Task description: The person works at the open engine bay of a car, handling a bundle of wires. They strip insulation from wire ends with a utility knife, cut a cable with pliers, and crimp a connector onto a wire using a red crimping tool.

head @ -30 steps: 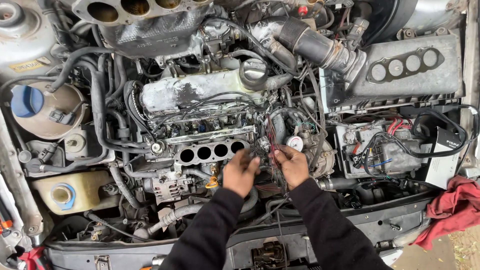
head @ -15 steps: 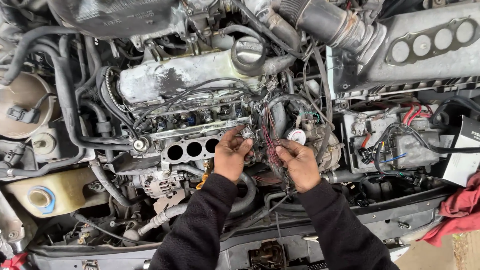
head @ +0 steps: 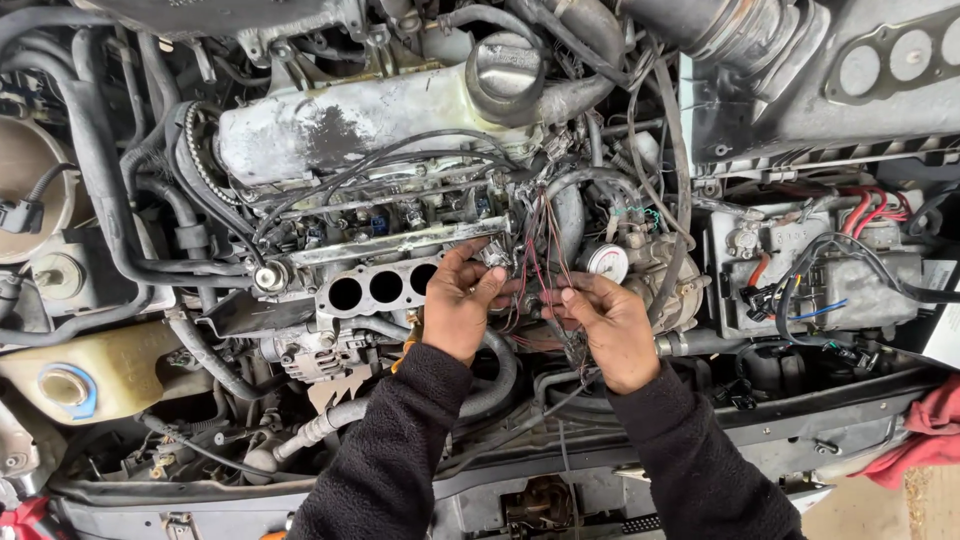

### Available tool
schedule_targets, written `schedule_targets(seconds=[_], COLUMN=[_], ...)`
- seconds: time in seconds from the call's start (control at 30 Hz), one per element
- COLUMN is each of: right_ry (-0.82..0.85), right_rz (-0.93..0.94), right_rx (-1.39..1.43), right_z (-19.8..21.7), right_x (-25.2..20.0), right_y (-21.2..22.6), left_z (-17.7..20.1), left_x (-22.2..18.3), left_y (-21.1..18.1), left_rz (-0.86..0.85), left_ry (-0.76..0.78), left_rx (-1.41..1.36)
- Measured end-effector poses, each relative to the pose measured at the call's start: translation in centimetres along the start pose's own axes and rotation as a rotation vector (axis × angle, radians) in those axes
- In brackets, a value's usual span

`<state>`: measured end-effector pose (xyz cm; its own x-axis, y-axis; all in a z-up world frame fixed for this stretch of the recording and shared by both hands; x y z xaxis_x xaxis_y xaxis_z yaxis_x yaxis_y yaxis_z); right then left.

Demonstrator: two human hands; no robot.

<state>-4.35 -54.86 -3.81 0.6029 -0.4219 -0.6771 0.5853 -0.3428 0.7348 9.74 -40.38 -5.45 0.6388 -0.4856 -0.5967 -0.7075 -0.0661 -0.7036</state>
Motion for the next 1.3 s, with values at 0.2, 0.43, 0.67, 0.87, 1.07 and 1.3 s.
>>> schedule_targets(seconds=[0.2, 0.43, 0.67, 0.87, 1.07, 1.3], right_ry=[0.006, 0.003, -0.308, -0.311, -0.003, 0.104], right_rz=[0.005, 0.127, 0.383, 0.341, 0.198, -0.03], right_rx=[-0.043, -0.169, -0.667, -0.683, -0.162, 0.199], right_z=[0.1, -0.6, -1.4, -3.0, -4.6, -4.4], right_x=[-0.5, -1.6, -5.7, -10.3, -9.8, -10.4], right_y=[-0.4, -0.5, 1.5, -0.6, -4.4, -5.8], left_z=[-0.7, 0.7, 1.7, 1.7, 1.5, 1.3], left_x=[-0.6, -2.3, -3.9, -5.6, -6.8, -7.8], left_y=[-0.3, 2.0, 2.6, 2.7, 2.8, 3.2], left_rz=[0.052, 0.156, 0.158, 0.33, 0.378, 0.306], left_ry=[0.001, 0.056, 0.197, 0.181, 0.193, 0.193], left_rx=[-0.055, 0.047, 0.183, 0.118, -0.122, -0.12])
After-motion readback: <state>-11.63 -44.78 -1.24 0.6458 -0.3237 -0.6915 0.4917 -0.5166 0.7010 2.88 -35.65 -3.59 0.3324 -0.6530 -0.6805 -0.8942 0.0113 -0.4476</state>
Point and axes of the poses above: each hand's wrist, its own x-axis towards the middle knuckle, its own z-axis out of the back of the hand, y = z × x, the point moved 4 cm from there along x, towards the middle knuckle, and after that the axes turned 13 degrees about -x, right-handed, at the moved point
